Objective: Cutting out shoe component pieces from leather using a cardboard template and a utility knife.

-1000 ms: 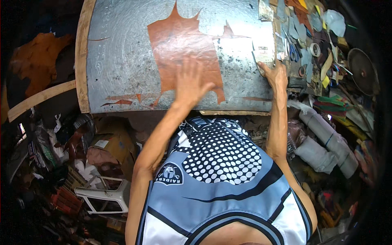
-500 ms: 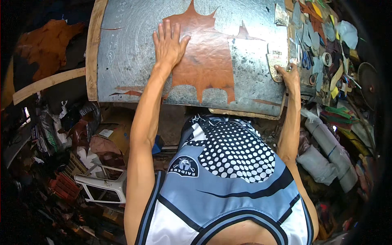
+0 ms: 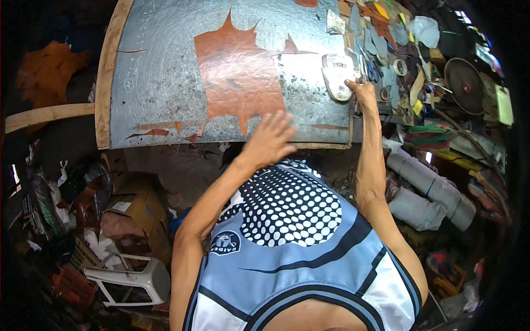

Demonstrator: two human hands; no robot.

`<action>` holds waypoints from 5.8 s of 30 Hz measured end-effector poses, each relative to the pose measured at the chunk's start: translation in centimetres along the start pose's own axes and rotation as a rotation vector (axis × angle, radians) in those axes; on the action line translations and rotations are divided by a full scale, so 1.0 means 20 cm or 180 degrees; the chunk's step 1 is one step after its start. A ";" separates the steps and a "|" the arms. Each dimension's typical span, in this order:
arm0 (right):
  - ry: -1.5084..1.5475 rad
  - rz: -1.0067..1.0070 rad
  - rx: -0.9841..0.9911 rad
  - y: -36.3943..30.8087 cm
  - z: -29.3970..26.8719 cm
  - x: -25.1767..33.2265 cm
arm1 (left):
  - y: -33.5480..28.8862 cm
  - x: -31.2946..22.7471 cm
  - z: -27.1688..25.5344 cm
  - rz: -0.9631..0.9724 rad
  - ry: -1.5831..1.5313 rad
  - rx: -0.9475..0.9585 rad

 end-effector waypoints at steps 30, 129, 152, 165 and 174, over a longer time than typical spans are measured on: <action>-0.1462 -0.1944 0.0892 -0.08 0.64 0.32 | 0.19 0.29 -0.20 -0.1142 0.0296 -0.0934; -0.0676 -0.1237 -0.0445 -0.60 0.82 -0.09 | 1.20 0.06 0.21 -0.0164 -0.0102 0.4584; -0.1217 -0.0721 0.0180 -0.77 0.74 -0.07 | 1.08 0.11 0.05 0.1312 0.0567 0.3921; -0.0749 -0.0888 0.0195 -0.88 0.69 -0.08 | 1.05 0.28 0.18 0.1733 0.0861 0.2783; -0.0759 -0.0865 0.0317 -0.92 0.66 -0.08 | 0.80 0.36 0.01 0.1856 0.0596 0.0935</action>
Point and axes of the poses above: each hand's wrist, its own y-axis towards the middle knuckle, its own z-axis out of the palm, x = y × z, the point moved 3 cm from there along y, towards the middle knuckle, and after that the axes turned 9 degrees about y, right-handed, at the moved point
